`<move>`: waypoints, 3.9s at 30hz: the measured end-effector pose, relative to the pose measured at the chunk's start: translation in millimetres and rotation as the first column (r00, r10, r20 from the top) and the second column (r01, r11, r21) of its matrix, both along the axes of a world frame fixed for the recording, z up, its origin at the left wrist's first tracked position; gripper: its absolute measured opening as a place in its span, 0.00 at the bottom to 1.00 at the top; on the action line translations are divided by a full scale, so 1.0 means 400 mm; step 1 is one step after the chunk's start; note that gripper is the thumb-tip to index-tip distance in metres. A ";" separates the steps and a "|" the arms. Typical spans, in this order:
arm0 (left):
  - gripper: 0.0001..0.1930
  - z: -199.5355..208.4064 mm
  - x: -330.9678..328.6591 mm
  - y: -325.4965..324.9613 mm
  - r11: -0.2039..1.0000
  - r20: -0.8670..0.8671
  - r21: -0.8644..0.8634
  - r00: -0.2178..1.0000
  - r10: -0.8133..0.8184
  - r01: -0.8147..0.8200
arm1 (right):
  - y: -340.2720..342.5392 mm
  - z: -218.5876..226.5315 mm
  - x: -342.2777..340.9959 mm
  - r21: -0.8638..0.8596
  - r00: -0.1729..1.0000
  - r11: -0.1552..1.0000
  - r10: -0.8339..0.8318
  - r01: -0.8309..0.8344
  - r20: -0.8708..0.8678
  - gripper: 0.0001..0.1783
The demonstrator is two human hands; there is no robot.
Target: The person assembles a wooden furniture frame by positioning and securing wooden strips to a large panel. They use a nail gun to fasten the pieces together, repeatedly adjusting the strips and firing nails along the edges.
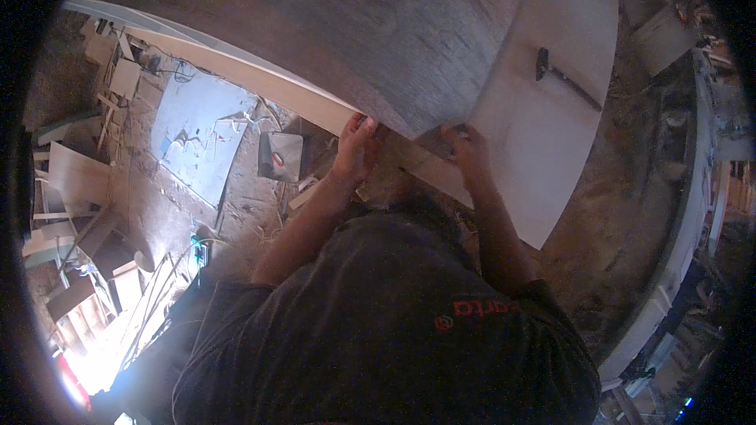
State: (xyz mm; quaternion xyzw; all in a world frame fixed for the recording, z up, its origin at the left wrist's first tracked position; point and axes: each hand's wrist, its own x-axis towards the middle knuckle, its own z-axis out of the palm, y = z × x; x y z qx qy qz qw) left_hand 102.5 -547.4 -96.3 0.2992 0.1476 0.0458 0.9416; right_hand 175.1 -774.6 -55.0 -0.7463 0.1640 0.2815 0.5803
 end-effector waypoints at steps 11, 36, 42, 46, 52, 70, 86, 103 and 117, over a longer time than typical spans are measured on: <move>0.23 0.020 0.026 -0.027 0.990 -0.200 0.044 0.970 0.142 -0.136 | 0.001 0.031 -0.088 -0.512 0.754 0.833 0.471 -0.209 0.458 0.57; 0.20 -0.006 0.041 -0.040 0.972 -0.220 0.123 0.949 0.224 -0.201 | -0.035 0.003 -0.202 -0.205 0.810 0.789 0.585 -0.579 -0.032 0.23; 0.18 0.006 0.036 -0.030 0.982 -0.216 0.100 0.960 0.180 -0.162 | 0.064 -0.147 -0.259 0.472 0.810 0.763 0.566 -0.442 -0.157 0.21; 0.17 0.006 0.030 -0.016 0.985 -0.200 0.118 0.969 0.147 -0.125 | 0.148 -0.089 -0.268 0.502 0.866 0.864 0.233 0.024 -0.442 0.21; 0.26 -0.019 0.037 0.007 0.995 -0.217 -0.032 0.972 0.085 -0.094 | 0.148 -0.066 -0.321 0.397 0.886 0.906 0.058 0.147 -0.460 0.23; 0.20 0.009 0.051 0.010 0.999 -0.225 -0.019 0.974 0.042 -0.047 | -0.311 0.025 -0.665 -0.168 0.982 0.979 -0.137 0.115 -0.129 0.25; 0.17 -0.063 0.022 0.022 0.997 -0.171 -0.061 0.985 0.031 -0.042 | -0.330 0.034 -0.223 -0.694 0.910 0.695 0.140 0.190 0.390 0.30; 0.22 0.026 0.000 0.015 0.998 -0.173 0.027 0.983 0.068 -0.064 | 0.002 -0.076 -0.080 -0.379 0.665 0.904 0.406 -0.195 0.626 0.47; 0.23 -0.027 0.014 0.026 0.999 -0.218 -0.032 0.976 0.020 -0.028 | -0.019 -0.031 -0.080 -0.319 0.735 0.922 0.373 -0.221 0.567 0.45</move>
